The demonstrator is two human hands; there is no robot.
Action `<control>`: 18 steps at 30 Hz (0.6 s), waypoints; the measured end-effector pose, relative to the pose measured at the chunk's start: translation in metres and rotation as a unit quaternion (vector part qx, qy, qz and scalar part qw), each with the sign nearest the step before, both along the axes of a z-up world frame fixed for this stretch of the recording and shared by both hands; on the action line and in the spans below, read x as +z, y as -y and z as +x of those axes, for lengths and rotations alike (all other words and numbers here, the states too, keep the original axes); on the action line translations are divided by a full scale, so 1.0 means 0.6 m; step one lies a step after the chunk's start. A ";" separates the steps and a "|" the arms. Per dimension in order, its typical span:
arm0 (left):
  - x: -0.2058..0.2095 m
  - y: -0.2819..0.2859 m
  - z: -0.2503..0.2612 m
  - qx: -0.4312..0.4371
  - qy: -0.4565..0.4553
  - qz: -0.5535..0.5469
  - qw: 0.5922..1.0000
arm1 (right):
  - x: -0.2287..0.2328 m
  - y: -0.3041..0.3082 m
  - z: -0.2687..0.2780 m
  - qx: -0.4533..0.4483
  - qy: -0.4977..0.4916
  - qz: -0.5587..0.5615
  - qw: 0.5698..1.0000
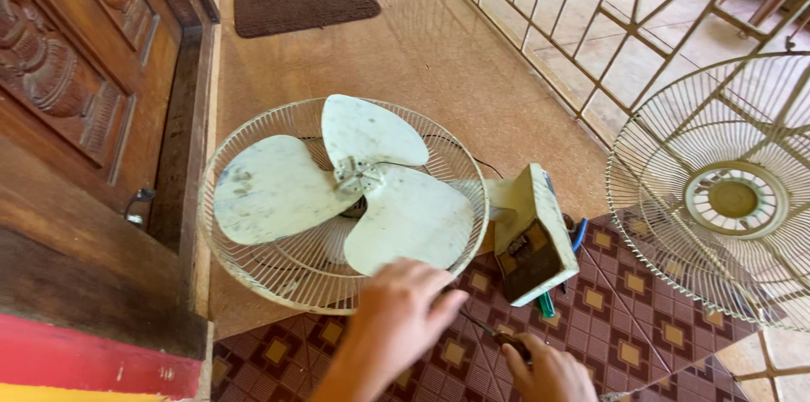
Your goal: The person disassembles a standing electric fan by removing the front grille, unscrewing the fan blades, and detaching the motor housing from the base. The person uses a screwdriver to loosen screws and handles the fan components by hand.
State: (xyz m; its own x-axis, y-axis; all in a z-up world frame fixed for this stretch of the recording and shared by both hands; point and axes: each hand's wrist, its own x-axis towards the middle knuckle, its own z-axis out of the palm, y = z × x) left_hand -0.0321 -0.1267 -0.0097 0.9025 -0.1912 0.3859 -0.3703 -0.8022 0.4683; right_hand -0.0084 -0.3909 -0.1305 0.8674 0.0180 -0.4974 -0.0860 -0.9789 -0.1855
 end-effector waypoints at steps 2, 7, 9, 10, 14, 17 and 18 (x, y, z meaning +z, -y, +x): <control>0.028 -0.080 -0.012 0.067 0.038 0.111 0.991 | 0.045 0.007 -0.003 -0.001 0.061 0.095 0.994; 0.012 -0.199 -0.047 0.110 -0.036 0.109 0.987 | 0.148 -0.009 -0.011 -0.071 0.124 0.200 0.969; -0.019 -0.205 -0.049 0.095 -0.003 0.117 0.989 | 0.183 -0.020 -0.018 -0.088 0.159 0.298 0.937; -0.035 -0.195 -0.047 0.096 0.041 0.120 0.987 | 0.199 -0.025 -0.021 -0.094 0.182 0.366 0.908; -0.064 -0.161 -0.060 0.101 0.151 0.107 0.978 | 0.252 -0.041 -0.037 -0.119 0.268 0.505 0.812; -0.053 -0.149 -0.084 0.109 0.224 0.087 0.965 | 0.279 -0.051 -0.043 -0.112 0.299 0.592 0.739; -0.047 -0.143 -0.091 0.108 0.240 0.077 0.962 | 0.285 -0.053 -0.043 -0.122 0.301 0.597 0.734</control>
